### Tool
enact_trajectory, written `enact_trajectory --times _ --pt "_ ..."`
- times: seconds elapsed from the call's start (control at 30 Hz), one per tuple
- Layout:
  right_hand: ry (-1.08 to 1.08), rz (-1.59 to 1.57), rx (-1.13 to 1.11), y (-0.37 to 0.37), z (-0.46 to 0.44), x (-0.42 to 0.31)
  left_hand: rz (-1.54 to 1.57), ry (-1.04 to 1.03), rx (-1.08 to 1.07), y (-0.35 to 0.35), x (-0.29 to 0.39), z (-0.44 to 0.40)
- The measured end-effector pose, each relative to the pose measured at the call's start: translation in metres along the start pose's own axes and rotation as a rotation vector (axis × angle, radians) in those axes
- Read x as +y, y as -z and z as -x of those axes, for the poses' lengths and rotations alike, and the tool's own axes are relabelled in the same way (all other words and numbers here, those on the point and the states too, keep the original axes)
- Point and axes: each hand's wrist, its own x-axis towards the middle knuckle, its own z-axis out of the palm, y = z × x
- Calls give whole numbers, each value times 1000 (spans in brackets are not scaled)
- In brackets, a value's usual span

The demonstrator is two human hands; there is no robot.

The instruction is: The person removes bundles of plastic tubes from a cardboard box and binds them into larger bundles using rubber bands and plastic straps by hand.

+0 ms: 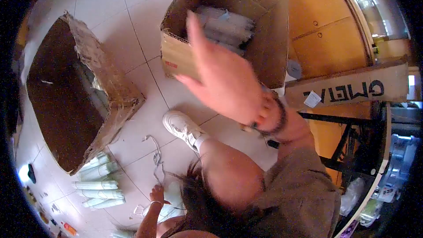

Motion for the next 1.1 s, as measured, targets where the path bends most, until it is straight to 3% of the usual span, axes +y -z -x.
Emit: enact_trajectory --times 0.03,0.1,0.17,0.27,0.37,0.4,0.5,0.63,0.67,0.7,0.73,0.77,0.8,0.9,1.0,1.1 --pt "-99 62 -65 20 13 8 0 13 -4 2 0 0" --pt "-89 298 -92 42 31 45 5 36 -12 8 3 3" --pt "-287 492 -550 52 34 73 -25 29 -21 11 4 3" --pt "-185 566 -504 27 51 67 -19 64 -21 -8 4 -5" --pt "-188 375 -216 10 65 58 -91 41 44 19 12 7" --pt "-193 252 -23 -2 72 57 -58 48 183 -29 2 -10" --pt "-202 117 214 -24 76 49 -18 80 48 -22 3 -15" --pt "-145 103 279 -25 75 53 63 115 18 -32 -1 -22" --pt "-120 128 260 -24 76 56 304 69 120 -106 -29 -49" --pt "-87 72 320 -24 75 56 272 44 156 -115 -33 -51" --pt "-56 16 376 -25 72 55 240 18 189 -99 -28 -42" --pt "-24 -39 432 -26 72 55 90 28 76 -83 -21 -35" --pt "188 -191 570 -34 78 63 -60 22 -36 -39 -6 -19" --pt "631 -603 332 -42 63 59 -77 -30 -32 -16 -2 -9" --pt "498 -471 296 -124 47 82 -79 63 -75 -19 -10 -8" --pt "645 133 162 -179 26 123 -36 156 -99 -41 -5 -27"
